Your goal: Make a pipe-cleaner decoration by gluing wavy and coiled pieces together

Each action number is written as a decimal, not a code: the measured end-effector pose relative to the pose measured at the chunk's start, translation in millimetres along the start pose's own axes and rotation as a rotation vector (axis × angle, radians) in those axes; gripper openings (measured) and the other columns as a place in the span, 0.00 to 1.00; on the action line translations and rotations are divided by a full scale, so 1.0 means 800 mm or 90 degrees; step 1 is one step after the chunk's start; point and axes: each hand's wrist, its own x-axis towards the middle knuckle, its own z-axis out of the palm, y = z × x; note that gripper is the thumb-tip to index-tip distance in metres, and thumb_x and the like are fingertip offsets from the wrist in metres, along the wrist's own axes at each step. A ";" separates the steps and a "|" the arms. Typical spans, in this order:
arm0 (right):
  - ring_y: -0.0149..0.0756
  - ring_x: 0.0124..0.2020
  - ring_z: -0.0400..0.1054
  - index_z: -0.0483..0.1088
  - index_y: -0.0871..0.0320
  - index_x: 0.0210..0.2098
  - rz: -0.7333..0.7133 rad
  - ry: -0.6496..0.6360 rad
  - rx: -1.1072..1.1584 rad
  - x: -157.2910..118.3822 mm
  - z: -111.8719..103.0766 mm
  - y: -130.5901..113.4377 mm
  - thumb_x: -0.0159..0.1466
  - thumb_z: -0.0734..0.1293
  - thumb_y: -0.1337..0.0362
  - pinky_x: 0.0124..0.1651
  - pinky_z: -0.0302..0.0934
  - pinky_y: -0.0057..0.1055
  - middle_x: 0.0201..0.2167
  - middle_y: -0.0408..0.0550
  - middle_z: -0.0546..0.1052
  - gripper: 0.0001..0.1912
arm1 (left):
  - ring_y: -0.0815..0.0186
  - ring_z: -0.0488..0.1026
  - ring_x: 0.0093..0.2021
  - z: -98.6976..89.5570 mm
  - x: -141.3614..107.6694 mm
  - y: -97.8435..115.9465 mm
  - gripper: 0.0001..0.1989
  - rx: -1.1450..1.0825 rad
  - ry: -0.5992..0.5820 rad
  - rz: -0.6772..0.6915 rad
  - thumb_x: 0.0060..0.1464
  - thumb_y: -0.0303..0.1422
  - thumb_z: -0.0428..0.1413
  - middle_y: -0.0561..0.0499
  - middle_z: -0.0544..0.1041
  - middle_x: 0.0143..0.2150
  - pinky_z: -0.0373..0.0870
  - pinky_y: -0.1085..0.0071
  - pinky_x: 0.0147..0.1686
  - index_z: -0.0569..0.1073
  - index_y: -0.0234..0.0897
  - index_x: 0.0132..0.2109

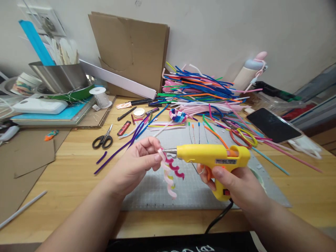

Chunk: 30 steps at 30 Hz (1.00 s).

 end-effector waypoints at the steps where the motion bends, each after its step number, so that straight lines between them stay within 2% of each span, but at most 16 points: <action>1: 0.30 0.22 0.60 0.71 0.58 0.27 0.000 -0.001 -0.003 0.000 0.000 0.000 0.61 0.64 0.49 0.23 0.55 0.27 0.25 0.46 0.70 0.18 | 0.75 0.65 0.23 0.000 0.000 0.000 0.10 0.001 0.000 0.000 0.45 0.29 0.64 0.55 0.71 0.25 0.59 0.79 0.23 0.69 0.35 0.33; 8: 0.30 0.21 0.59 0.69 0.58 0.24 0.013 0.022 -0.008 0.002 0.001 -0.002 0.59 0.65 0.47 0.23 0.55 0.28 0.23 0.46 0.69 0.20 | 0.75 0.64 0.22 0.000 0.000 0.000 0.10 0.006 0.000 -0.001 0.46 0.28 0.64 0.55 0.72 0.25 0.58 0.79 0.23 0.69 0.35 0.33; 18: 0.29 0.21 0.57 0.68 0.58 0.24 -0.002 0.004 -0.007 0.001 -0.001 0.002 0.61 0.64 0.48 0.23 0.54 0.28 0.20 0.43 0.66 0.20 | 0.74 0.65 0.23 0.001 0.000 0.001 0.10 0.004 0.004 0.004 0.45 0.28 0.64 0.55 0.72 0.25 0.59 0.78 0.23 0.69 0.35 0.33; 25: 0.29 0.20 0.58 0.71 0.56 0.30 -0.011 0.021 0.007 0.002 -0.001 0.001 0.60 0.65 0.49 0.23 0.54 0.27 0.20 0.42 0.66 0.16 | 0.74 0.65 0.23 0.001 0.001 0.000 0.10 0.007 0.000 0.000 0.45 0.29 0.64 0.55 0.72 0.26 0.59 0.78 0.23 0.69 0.36 0.33; 30: 0.30 0.20 0.58 0.71 0.57 0.29 -0.010 0.011 0.002 0.000 -0.002 0.002 0.60 0.65 0.49 0.22 0.54 0.28 0.19 0.43 0.66 0.17 | 0.74 0.66 0.24 -0.001 0.000 0.001 0.11 0.008 0.013 0.006 0.44 0.29 0.64 0.56 0.71 0.26 0.60 0.78 0.24 0.69 0.36 0.33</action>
